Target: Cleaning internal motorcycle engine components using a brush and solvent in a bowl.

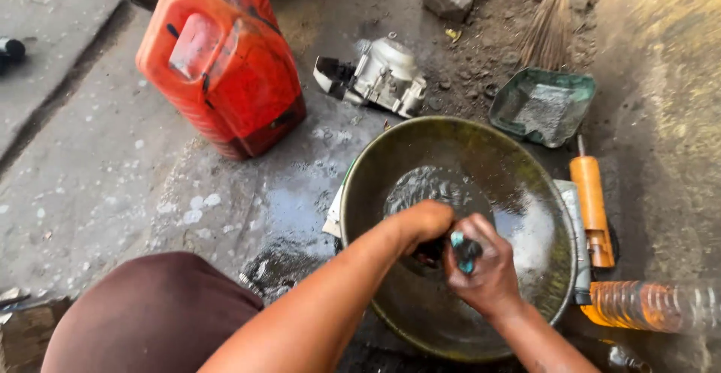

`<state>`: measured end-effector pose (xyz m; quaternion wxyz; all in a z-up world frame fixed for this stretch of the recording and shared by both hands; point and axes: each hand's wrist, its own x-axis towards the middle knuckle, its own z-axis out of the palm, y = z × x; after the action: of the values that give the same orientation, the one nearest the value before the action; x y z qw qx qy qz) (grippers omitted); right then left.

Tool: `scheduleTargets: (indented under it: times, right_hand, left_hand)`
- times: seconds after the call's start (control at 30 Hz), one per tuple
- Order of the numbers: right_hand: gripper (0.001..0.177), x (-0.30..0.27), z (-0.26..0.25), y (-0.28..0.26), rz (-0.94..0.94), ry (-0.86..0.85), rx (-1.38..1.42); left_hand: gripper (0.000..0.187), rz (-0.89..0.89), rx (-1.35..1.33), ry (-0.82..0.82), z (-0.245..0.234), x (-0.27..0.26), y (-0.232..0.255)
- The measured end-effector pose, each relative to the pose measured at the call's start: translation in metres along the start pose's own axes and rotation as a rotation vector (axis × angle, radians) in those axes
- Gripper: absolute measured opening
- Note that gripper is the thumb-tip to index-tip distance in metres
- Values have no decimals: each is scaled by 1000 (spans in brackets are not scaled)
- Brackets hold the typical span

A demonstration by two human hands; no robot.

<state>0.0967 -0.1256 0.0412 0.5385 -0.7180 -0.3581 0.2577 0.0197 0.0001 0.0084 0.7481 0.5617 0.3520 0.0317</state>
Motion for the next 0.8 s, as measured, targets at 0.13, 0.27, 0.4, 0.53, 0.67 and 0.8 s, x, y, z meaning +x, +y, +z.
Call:
scheduleTargets:
  times: [0.13,0.27,0.4,0.53,0.67,0.8]
  right_hand:
    - [14,-1,11,-9,-356,-130,-360]
    - [16,27,5,40,503,326,528]
    - [8,44,-22,55,681,382,822]
    - [15,15,-7,-16,-151,137,-31]
    - [18,7,9,-18,-677,-20,-497]
    - [16,27,19,3,141,322,540]
  left_hand:
    - [32,-240,30,-11,2,8,-15]
    - [32,122,-342,52,11,0,-24]
    - [38,929,400,297,30,31,-46]
    - [36,8,114,-55,-2,7,-3]
    - [40,-95,-103,36,0,-23,15]
    - [39,308,-258,194,17,-22,2]
